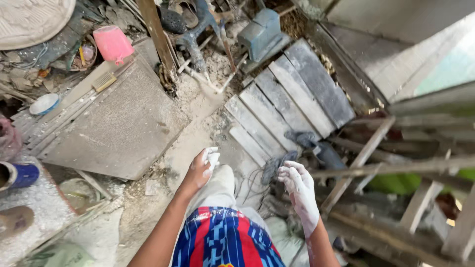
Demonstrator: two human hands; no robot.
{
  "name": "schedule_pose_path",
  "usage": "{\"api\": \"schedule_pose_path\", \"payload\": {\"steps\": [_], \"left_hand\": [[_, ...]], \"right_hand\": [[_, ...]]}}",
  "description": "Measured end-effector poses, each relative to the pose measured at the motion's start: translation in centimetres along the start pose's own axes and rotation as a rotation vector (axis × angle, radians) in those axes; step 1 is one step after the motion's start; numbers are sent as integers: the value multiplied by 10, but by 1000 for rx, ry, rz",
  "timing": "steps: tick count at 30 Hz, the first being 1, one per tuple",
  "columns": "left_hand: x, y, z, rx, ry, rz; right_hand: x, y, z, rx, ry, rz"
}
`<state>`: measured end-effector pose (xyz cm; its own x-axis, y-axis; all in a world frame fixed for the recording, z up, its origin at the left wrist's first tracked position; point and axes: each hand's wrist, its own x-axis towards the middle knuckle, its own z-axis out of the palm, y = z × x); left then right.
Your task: The person scoops a white paste from a bucket and spreads it by hand over a long decorative mold. They then place a bundle of white fibers over the paste and press it into the surface, repeating the process along the length of the mold.
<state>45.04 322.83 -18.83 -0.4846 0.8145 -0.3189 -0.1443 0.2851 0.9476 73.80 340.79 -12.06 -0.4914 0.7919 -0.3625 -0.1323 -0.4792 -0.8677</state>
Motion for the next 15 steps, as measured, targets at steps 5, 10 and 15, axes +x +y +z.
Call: {"api": "schedule_pose_path", "payload": {"steps": [5, 10, 15], "left_hand": [[88, -36, 35, -213, 130, -43], [212, -55, 82, 183, 226, 164], [292, 37, 119, 296, 309, 237]], "right_hand": [[121, -64, -5, -36, -96, 34], [231, -151, 10, -104, -97, 21], [301, -227, 25, -105, -260, -9]]}}
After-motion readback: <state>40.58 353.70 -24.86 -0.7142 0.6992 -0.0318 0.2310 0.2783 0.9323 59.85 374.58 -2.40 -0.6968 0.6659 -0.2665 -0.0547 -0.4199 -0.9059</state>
